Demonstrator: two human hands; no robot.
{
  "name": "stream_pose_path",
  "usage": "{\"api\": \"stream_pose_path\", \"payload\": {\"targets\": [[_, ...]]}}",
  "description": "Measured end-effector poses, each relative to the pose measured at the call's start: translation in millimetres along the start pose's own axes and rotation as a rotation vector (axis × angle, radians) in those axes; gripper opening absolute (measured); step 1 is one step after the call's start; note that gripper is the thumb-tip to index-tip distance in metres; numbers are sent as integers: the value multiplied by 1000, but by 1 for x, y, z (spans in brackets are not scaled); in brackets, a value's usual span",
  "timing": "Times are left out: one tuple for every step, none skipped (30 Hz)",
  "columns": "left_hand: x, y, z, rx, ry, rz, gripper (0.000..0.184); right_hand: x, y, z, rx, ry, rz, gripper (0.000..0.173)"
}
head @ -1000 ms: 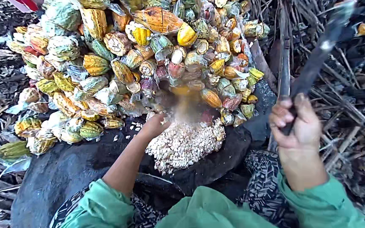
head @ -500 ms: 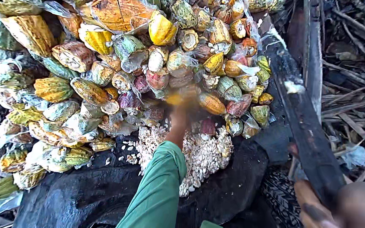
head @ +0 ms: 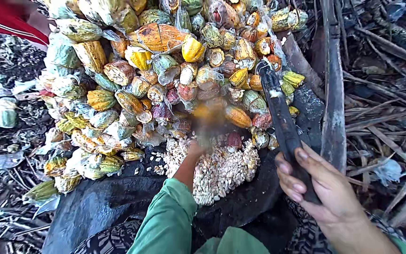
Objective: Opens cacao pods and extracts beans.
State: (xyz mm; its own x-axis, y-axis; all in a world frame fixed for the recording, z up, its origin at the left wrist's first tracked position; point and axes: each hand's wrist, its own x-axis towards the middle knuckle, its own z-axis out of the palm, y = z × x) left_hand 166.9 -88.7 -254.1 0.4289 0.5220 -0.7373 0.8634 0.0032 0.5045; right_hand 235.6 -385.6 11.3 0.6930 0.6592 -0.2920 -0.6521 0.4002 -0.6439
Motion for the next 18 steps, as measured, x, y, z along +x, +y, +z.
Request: {"api": "stream_pose_path", "payload": {"targets": [[-18,-1,-5,-328,-25,-56,64,0,0,1,-26,0,-8,26],[-34,3,-12,-618,-62,-117,52,0,1,3,-53,2,-12,27],[-48,5,-20,-878,-103,-146,56,-1,2,4,-81,3,-12,29],[-61,7,-30,-1096,-135,-136,62,-1,4,6,-109,1,-5,30],[-76,11,-39,-1259,-146,-90,67,-1,6,8,-137,-10,11,31],[-90,17,-48,-1374,-158,-22,70,0,8,9,-178,-37,33,33],[-102,23,-56,-1460,-168,38,73,0,10,10,-242,-80,51,35],[-114,30,-65,-1528,-175,88,74,1,11,11,-352,-143,55,36],[-124,36,-73,-1574,-174,132,75,2,13,10,-525,-228,36,39],[-134,40,-80,-1615,-180,177,76,3,14,10,-744,-315,-10,47],[-143,44,-88,-1649,-177,209,78,4,16,9,-970,-393,-75,56],[-151,47,-94,-1671,-167,235,80,4,18,9,-1142,-457,-120,60],[-159,49,-100,-1679,-157,259,81,4,20,9,-1237,-508,-118,60],[-166,50,-106,-1678,-149,283,81,4,21,9,-1285,-544,-95,59],[-171,50,-112,-1671,-143,311,79,4,22,8,-1319,-563,-79,58],[-172,45,-118,-1672,-151,349,77,5,24,7,-1339,-564,-72,58],[-172,38,-125,-1676,-144,390,77,5,25,6,-1343,-551,-69,58],[-169,29,-132,-1695,-129,427,77,5,26,5,-1339,-533,-74,58]]}}
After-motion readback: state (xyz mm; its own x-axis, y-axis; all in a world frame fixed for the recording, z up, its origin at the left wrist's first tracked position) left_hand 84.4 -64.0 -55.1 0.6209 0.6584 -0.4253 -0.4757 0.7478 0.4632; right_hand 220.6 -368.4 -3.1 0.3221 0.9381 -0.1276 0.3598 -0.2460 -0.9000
